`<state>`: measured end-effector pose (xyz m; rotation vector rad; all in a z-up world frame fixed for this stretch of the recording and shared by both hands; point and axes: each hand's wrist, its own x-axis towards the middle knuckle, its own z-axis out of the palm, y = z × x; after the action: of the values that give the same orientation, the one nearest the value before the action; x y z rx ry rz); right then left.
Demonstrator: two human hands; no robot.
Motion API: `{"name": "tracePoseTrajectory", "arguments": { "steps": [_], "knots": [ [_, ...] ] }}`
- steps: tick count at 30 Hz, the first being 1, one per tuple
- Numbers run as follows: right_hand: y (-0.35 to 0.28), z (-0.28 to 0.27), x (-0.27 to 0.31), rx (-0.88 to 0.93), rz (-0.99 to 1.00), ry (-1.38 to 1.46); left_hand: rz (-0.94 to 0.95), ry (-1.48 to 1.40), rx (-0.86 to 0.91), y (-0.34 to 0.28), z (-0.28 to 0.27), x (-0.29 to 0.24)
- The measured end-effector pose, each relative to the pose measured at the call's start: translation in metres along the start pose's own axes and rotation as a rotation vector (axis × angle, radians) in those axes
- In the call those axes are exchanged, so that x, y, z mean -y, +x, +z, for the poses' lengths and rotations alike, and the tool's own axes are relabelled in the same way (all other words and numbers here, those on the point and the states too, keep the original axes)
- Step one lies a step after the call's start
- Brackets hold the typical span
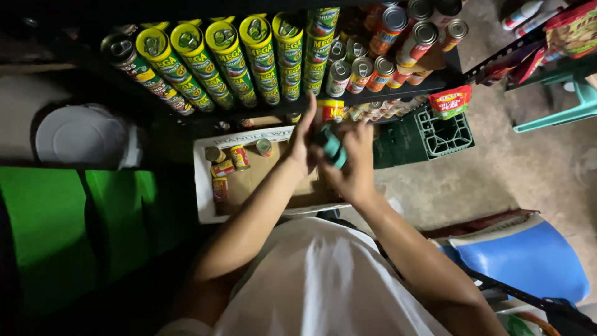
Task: Cleaning canned goods with a cloth and arranging them neatly on store shelves.
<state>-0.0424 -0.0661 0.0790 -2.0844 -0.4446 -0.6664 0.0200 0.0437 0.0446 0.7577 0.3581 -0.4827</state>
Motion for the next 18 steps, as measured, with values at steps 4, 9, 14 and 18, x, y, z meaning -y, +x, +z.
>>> {"name": "tracePoseTrajectory", "arguments": {
  "steps": [4, 9, 14, 18],
  "knots": [
    [0.006, 0.002, -0.035, -0.100, 0.057, 0.133, -0.034, 0.068, 0.022, 0.017, -0.013, 0.016],
    [0.023, -0.005, -0.041, -0.323, 0.104, -0.011, -0.037, -0.033, -0.149, 0.026, -0.010, 0.063],
    [0.001, -0.022, -0.025, -0.036, -0.001, 0.082, -0.003, 0.150, -0.042, 0.005, 0.017, 0.007],
    [0.029, -0.030, -0.057, -0.153, 0.029, 0.086, -0.091, 0.072, -0.061, 0.046, -0.018, 0.074]
  ]
}}
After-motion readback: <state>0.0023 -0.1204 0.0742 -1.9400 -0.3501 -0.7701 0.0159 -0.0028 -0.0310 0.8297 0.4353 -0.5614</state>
